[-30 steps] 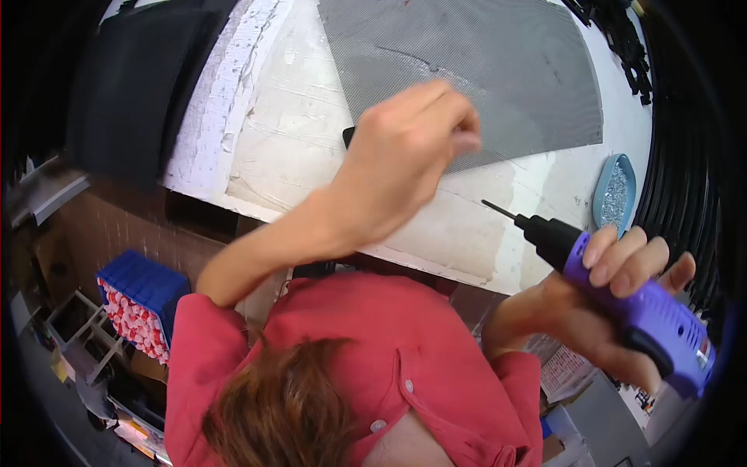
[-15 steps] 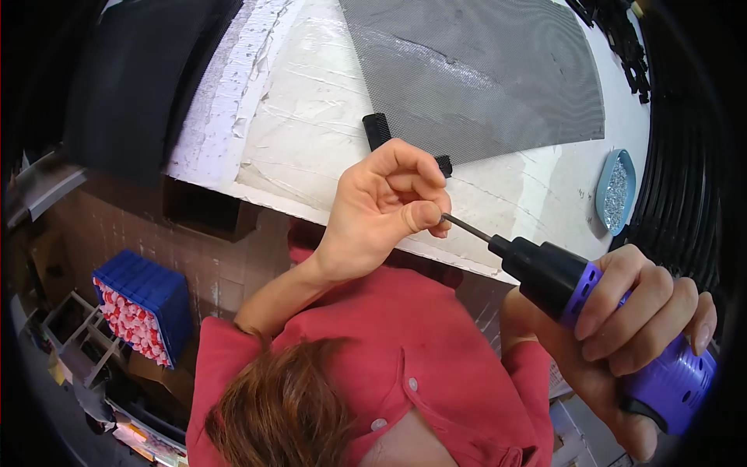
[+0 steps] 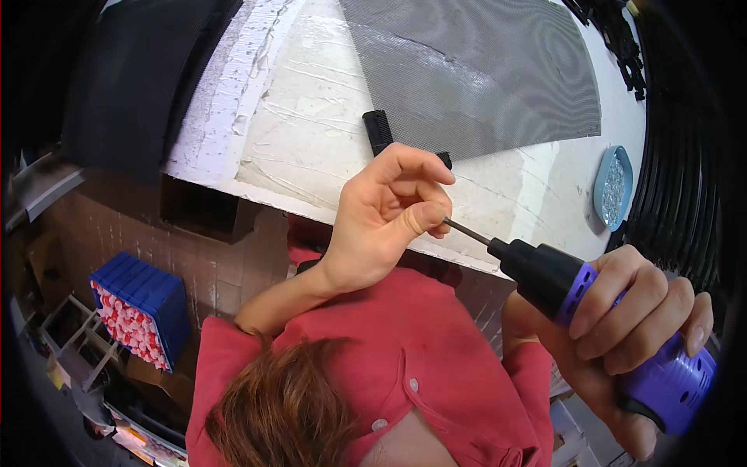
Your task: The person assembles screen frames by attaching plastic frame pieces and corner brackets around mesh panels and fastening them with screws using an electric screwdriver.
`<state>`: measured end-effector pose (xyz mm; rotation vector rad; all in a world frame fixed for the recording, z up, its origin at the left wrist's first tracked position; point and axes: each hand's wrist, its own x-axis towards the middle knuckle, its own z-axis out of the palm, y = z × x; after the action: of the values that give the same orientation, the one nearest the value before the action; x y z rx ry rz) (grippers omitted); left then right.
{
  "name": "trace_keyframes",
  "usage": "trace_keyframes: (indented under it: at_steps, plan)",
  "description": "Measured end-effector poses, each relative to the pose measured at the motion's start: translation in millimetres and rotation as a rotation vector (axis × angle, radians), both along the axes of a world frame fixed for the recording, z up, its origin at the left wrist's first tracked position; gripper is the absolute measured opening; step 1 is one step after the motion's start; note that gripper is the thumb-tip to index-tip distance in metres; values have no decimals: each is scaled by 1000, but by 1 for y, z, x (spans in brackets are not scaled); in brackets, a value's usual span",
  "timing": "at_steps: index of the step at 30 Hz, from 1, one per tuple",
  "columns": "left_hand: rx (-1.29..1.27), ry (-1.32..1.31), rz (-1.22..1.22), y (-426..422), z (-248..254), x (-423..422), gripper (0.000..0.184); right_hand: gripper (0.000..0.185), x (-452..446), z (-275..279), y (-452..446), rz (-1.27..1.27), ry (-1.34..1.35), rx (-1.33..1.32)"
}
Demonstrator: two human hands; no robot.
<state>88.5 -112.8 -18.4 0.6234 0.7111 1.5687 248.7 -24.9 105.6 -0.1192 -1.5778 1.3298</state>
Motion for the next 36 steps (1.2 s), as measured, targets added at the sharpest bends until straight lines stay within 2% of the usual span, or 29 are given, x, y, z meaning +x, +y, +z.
trace_keyframes:
  at_steps: [1, 7, 9, 11, 13, 15, 16, 18, 19, 20, 21, 22, 23, 25, 29, 31, 32, 34, 36]
  plan:
    - [-11, 25, -9, -1, 0, -1, 21, 72, 2, 0, -1, -3, 0, 2]
    - [-117, -35, -138, -23, 0, 9, 23, 33, -8, 0, -5, 324, -52, -202]
    - [-121, -72, -171, -30, -8, 13, 24, 17, -6, -1, -12, 309, -76, -279]
    - [-116, -83, -184, -30, -12, 12, 29, 17, -5, -6, -12, 328, -81, -275]
    - [-112, -93, -199, -26, -12, 9, 35, 26, -6, -14, -15, 193, 34, -170]
    - [87, 708, 194, -15, -5, 2, 47, 57, -18, -21, -9, 62, 58, -63]
    - [258, 997, 378, -7, -10, -10, 67, 57, -21, -21, -8, 43, 55, -83]
    - [345, 1110, 479, 8, -5, -24, 77, 59, -22, -32, -10, -205, 203, -9]
    - [362, 1091, 413, 12, -9, -27, 87, 64, -4, -3, 7, 86, -213, -42]
    - [331, 1182, 354, 12, -11, -28, 87, 64, -1, -10, 4, 94, -216, -48]
    - [299, 1275, 293, 13, -13, -29, 88, 67, -11, -20, -2, -15, -58, -49]
    - [309, 1322, 274, 14, -22, -31, 83, 70, -18, -27, -3, -127, 102, -48]
    - [306, 1323, 272, 14, -25, -31, 83, 70, -18, -23, 3, -126, 102, -51]
    - [357, 1338, 366, 15, -28, -26, 81, 72, -11, -12, 18, 51, -205, 17]
    - [344, 1287, 414, 16, -32, -23, 78, 73, -15, -21, 22, 84, -199, 4]
    - [321, 1232, 419, 16, -33, -23, 77, 74, -27, -29, 17, -46, -115, 33]
    - [322, 1229, 416, 16, -32, -24, 77, 74, -22, -28, 20, 20, -121, -47]
    - [305, 1369, 312, 17, -24, -28, 72, 74, -20, -29, 16, -26, -99, -74]
    - [377, 1415, 311, 16, -16, -24, 63, 74, -6, -25, 19, -34, -116, -97]
